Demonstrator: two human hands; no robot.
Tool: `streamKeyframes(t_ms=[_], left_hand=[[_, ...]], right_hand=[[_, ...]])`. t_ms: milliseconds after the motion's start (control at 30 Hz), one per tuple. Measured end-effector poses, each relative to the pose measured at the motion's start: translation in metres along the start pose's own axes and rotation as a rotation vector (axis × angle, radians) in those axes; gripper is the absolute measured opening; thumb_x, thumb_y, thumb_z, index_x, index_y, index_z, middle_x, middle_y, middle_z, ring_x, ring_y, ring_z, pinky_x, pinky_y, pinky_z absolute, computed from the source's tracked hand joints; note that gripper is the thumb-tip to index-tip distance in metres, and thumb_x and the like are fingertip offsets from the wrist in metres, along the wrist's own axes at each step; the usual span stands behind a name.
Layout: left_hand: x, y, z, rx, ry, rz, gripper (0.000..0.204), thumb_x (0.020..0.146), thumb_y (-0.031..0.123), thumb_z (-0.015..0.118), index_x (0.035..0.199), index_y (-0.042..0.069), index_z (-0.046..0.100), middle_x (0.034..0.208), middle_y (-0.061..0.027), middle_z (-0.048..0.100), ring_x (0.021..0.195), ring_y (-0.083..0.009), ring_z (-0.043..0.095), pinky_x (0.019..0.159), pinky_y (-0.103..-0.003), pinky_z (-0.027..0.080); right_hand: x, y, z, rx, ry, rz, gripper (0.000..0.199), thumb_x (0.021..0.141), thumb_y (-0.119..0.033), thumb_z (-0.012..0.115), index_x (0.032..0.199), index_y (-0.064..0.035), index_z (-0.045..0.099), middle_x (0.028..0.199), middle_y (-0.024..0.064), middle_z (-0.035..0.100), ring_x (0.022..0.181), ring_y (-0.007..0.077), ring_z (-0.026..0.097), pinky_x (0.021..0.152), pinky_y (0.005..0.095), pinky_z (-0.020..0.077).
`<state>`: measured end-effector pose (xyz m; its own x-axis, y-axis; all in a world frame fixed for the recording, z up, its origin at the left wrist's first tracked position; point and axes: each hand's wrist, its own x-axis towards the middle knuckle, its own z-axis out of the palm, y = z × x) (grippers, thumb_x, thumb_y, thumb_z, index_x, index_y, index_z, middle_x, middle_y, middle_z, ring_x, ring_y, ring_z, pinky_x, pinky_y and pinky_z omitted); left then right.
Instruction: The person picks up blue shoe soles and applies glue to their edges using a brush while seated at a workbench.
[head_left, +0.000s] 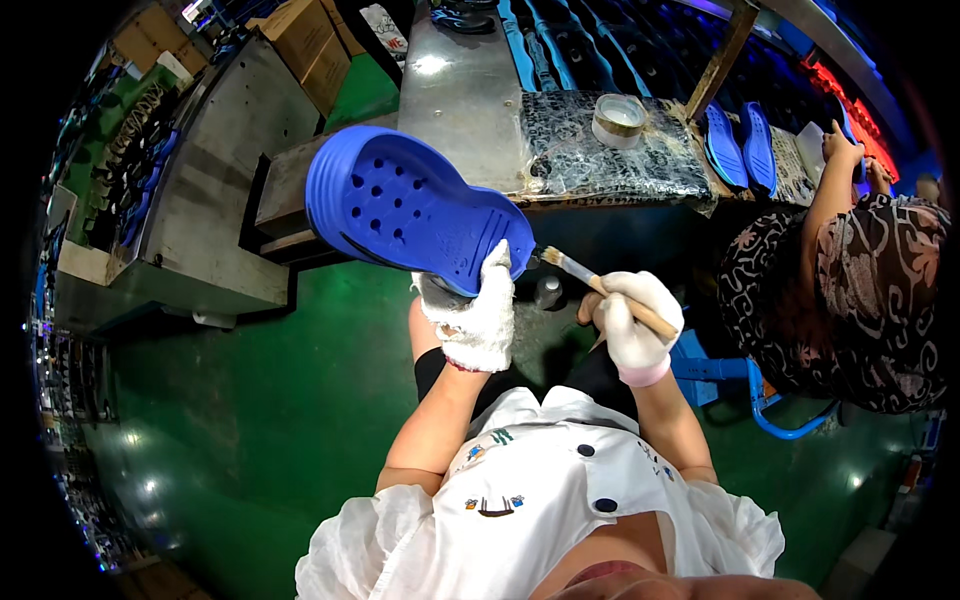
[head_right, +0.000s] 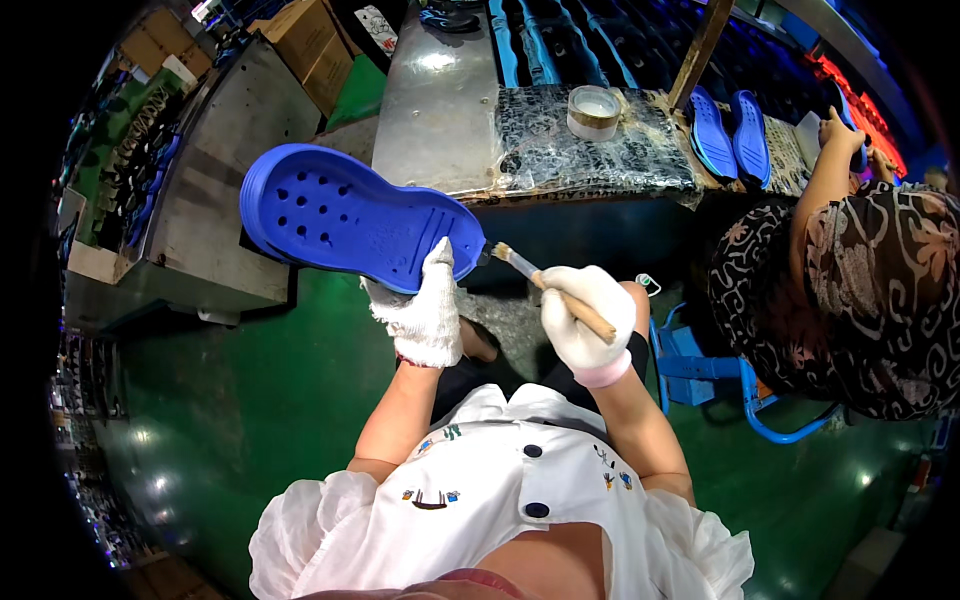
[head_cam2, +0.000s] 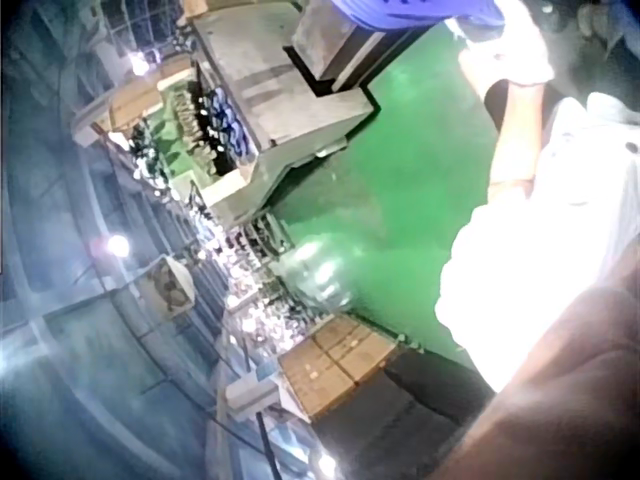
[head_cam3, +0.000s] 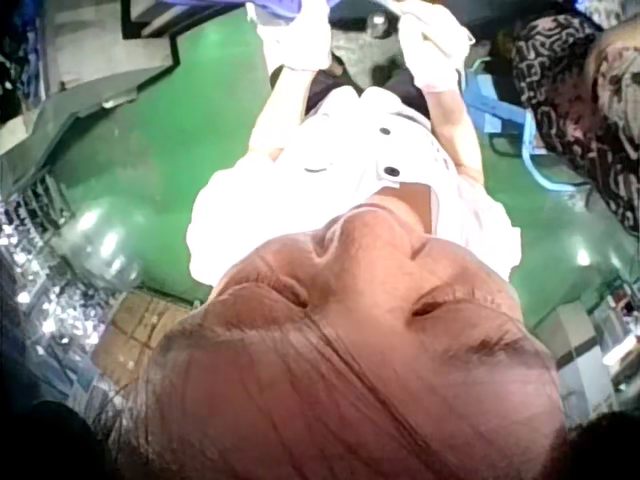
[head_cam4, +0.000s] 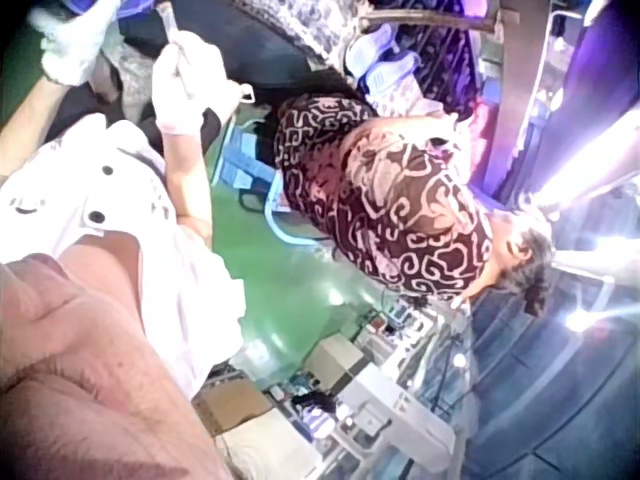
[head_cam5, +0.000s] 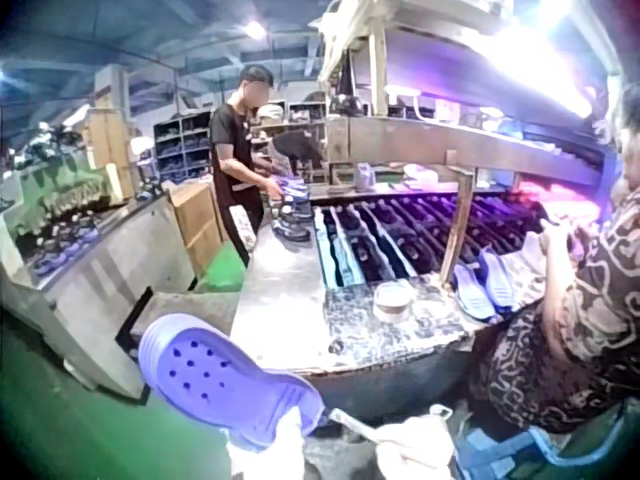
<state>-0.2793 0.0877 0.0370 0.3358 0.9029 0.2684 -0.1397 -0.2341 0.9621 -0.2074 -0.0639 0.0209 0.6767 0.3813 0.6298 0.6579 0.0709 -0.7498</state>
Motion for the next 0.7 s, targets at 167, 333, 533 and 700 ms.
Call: streamKeyframes(t_ms=[167, 333, 533, 700], left_hand=[[-0.008, 0.001, 0.005, -0.067, 0.047, 0.018, 0.040, 0.075, 0.004, 0.075, 0.109, -0.003, 0.055, 0.099, -0.0109, 0.064, 0.086, -0.0166, 0.061, 0.080, -0.030, 0.051], [-0.004, 0.006, 0.005, -0.068, 0.047, -0.009, 0.036, 0.076, 0.004, 0.075, 0.106, -0.003, 0.056, 0.099, -0.0111, 0.064, 0.084, -0.0159, 0.062, 0.076, -0.029, 0.052], [-0.007, -0.003, 0.008, -0.039, 0.029, 0.123, 0.034, 0.076, 0.003, 0.075, 0.105, -0.004, 0.057, 0.096, -0.0109, 0.066, 0.079, -0.0149, 0.063, 0.071, -0.028, 0.052], [-0.005, 0.001, 0.008, -0.093, 0.052, 0.052, 0.033, 0.076, 0.003, 0.075, 0.105, -0.005, 0.059, 0.092, -0.0107, 0.067, 0.078, -0.0159, 0.064, 0.073, -0.029, 0.053]], right_hand=[[0.009, -0.010, 0.004, -0.012, 0.001, -0.047, 0.020, 0.071, 0.009, 0.060, 0.088, -0.0007, 0.064, 0.070, 0.0089, 0.063, 0.055, 0.0206, 0.056, 0.051, 0.0288, 0.0446], [0.009, -0.010, -0.004, -0.094, -0.077, -0.189, 0.022, 0.073, 0.011, 0.050, 0.090, 0.0007, 0.059, 0.062, 0.0092, 0.064, 0.052, 0.0147, 0.056, 0.052, 0.0268, 0.0433], [0.017, -0.016, 0.001, -0.129, -0.078, -0.155, 0.019, 0.069, 0.008, 0.061, 0.085, 0.0004, 0.063, 0.068, 0.0089, 0.063, 0.054, 0.0218, 0.057, 0.051, 0.0295, 0.0451], [0.009, -0.007, -0.010, -0.107, -0.039, -0.187, 0.018, 0.067, 0.010, 0.061, 0.081, -0.0007, 0.062, 0.068, 0.0096, 0.063, 0.053, 0.0210, 0.056, 0.048, 0.0294, 0.0442]])
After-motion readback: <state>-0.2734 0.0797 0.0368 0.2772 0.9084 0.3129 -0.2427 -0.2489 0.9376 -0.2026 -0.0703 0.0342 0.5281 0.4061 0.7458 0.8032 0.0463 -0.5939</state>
